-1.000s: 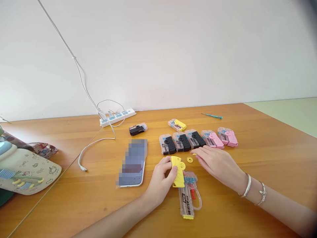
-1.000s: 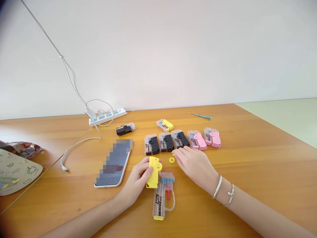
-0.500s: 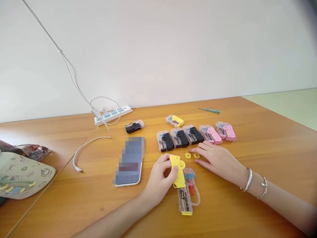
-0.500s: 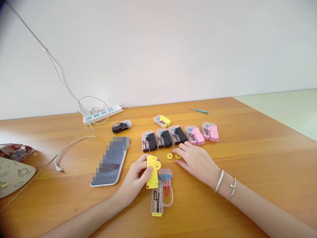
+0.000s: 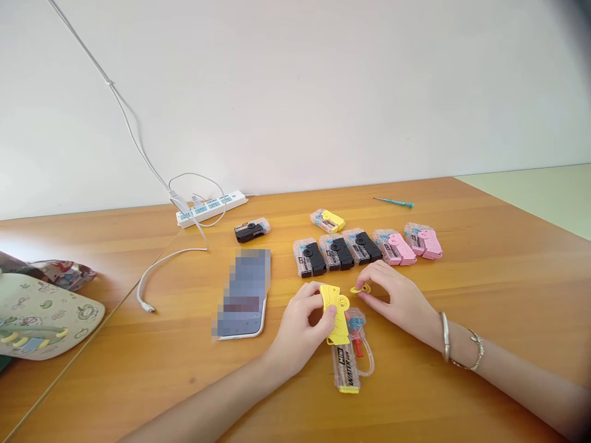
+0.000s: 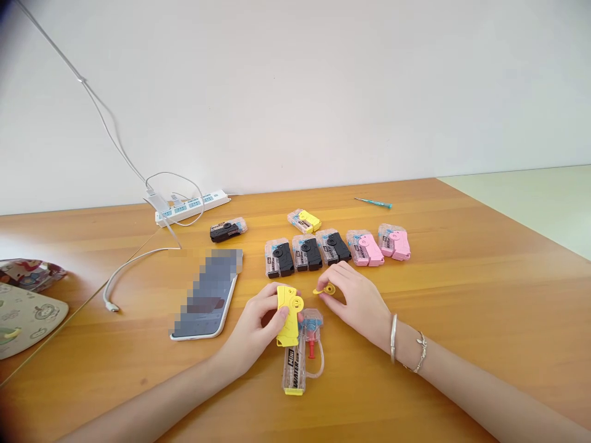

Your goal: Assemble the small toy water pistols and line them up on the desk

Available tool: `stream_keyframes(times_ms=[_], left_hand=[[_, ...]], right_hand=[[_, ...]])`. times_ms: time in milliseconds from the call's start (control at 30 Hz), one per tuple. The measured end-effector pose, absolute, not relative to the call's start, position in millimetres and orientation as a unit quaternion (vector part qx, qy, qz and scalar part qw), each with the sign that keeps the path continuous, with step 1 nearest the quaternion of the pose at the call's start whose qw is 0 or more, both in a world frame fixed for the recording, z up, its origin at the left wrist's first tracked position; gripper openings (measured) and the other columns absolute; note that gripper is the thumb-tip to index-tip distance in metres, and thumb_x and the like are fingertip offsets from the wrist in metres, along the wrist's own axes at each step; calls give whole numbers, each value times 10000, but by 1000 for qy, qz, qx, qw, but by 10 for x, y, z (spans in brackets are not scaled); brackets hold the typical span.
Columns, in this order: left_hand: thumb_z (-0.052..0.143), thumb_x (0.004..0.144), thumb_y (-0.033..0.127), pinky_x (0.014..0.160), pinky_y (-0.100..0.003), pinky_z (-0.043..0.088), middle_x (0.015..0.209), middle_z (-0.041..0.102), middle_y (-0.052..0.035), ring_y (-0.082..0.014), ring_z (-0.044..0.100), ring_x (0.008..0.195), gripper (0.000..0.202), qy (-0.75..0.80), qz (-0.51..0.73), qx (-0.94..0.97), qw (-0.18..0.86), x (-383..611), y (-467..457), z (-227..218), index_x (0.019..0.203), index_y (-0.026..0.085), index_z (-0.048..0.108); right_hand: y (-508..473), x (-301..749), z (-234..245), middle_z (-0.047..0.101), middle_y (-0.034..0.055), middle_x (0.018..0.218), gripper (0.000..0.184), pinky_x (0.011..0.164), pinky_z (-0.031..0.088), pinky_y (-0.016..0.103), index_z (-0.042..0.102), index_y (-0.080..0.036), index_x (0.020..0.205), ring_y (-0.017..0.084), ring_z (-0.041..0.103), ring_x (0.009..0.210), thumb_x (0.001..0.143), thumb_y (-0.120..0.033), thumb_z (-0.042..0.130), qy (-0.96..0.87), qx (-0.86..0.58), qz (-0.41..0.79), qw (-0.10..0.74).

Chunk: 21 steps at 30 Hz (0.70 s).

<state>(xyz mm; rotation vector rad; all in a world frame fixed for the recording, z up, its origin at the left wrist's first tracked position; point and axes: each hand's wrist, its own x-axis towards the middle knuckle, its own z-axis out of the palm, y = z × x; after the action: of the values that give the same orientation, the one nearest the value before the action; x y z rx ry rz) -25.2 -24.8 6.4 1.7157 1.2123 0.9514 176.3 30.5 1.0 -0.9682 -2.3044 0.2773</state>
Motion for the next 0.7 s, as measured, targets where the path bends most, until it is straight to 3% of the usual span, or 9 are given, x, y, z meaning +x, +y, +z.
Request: stream_keyframes(times_ms=[167, 567, 700], left_hand=[[444, 872, 248, 798, -321, 469, 913, 604, -75, -230, 562, 918, 324, 481, 355, 696, 398, -244, -240, 98, 741, 201, 737], [437, 894, 310, 808, -317, 449, 934, 610, -87, -225, 568, 910, 323, 465, 355, 709, 394, -253, -238, 89, 798, 174, 713], [434, 901, 327, 811, -306, 449, 928, 609, -78, -218, 565, 908, 333, 463, 347, 717, 390, -253, -240, 100, 771, 185, 705]], right_hand=[[106, 1684, 142, 616, 10, 751, 65, 630, 495, 280, 542, -222, 828, 162, 584, 720, 860, -166, 532, -848, -317, 161, 394], [10, 1642, 91, 646, 22, 851, 106, 686, 502, 296, 590, -221, 940, 158, 577, 788, 874, -166, 529, -871, -270, 167, 376], [16, 1641, 114, 668, 11, 796, 135, 649, 511, 277, 620, -228, 921, 146, 591, 744, 881, -153, 516, -867, -262, 132, 402]])
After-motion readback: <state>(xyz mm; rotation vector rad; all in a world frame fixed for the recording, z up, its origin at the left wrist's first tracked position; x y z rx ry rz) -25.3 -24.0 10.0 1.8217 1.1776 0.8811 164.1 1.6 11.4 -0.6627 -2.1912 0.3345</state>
